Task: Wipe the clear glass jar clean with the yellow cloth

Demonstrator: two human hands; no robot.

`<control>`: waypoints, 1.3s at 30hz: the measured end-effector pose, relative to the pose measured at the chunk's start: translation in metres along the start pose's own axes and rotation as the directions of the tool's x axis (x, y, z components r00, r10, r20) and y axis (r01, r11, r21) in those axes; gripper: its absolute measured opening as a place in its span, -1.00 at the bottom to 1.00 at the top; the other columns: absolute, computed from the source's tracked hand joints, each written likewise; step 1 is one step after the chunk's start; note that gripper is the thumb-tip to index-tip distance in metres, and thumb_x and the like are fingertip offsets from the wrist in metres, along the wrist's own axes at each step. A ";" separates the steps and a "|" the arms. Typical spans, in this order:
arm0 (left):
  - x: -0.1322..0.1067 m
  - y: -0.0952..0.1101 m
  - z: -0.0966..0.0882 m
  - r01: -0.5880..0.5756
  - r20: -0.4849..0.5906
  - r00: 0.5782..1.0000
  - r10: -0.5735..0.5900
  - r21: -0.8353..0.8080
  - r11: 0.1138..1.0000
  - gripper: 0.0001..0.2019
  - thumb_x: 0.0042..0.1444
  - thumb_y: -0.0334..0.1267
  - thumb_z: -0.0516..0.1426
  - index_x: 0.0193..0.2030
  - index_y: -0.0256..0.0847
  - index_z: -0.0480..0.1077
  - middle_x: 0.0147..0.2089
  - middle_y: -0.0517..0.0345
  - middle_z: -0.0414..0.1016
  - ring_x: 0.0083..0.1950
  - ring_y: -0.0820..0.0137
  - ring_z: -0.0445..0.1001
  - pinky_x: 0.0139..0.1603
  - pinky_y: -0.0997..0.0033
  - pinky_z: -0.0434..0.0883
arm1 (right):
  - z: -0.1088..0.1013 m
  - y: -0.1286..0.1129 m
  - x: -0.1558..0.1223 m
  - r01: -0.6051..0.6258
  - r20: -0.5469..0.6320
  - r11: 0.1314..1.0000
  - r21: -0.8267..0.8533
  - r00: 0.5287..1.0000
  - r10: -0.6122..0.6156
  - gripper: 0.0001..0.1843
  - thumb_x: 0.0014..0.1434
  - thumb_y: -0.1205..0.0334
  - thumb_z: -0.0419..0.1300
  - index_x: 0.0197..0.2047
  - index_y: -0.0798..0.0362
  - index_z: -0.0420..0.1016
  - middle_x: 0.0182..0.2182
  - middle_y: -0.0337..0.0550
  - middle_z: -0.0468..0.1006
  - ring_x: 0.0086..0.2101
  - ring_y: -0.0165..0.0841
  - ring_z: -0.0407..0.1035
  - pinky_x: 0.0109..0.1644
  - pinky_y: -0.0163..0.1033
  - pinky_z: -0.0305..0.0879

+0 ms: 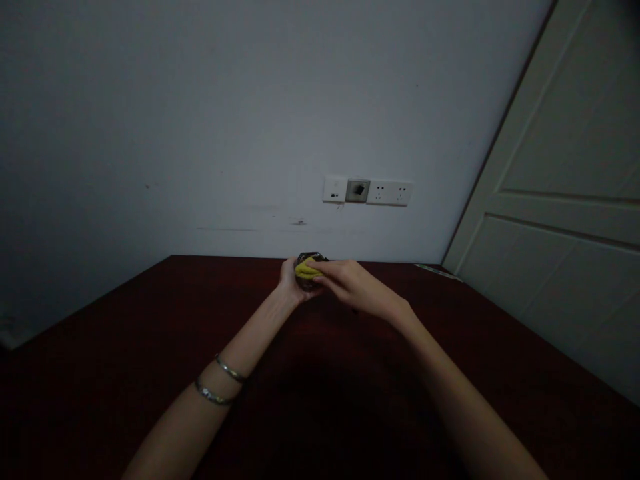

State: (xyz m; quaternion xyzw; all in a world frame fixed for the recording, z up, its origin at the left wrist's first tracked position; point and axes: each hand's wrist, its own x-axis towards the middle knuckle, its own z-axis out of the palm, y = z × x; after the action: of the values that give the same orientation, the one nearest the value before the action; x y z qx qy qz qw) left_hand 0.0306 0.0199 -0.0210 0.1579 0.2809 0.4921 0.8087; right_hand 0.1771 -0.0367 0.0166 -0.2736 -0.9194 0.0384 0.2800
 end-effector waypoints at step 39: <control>-0.005 -0.001 -0.006 -0.045 0.460 0.869 -0.182 0.440 0.897 -0.42 0.17 0.13 -0.17 -0.10 -0.36 0.40 -0.43 -0.19 0.53 -0.53 0.09 0.53 -0.79 0.37 0.29 | -0.023 0.033 -0.017 -0.528 0.299 0.507 0.682 0.833 0.466 -0.55 -0.04 -0.09 0.29 -0.31 0.17 0.56 -0.44 -0.02 0.63 -0.42 -0.30 0.51 -0.29 -0.23 0.40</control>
State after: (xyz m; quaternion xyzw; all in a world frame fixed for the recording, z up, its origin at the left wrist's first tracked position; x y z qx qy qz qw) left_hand 0.0263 0.0150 -0.0247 0.4439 0.1755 0.3306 0.8141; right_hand 0.2171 -0.0191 0.0205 -0.3858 -0.7138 0.4969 0.3078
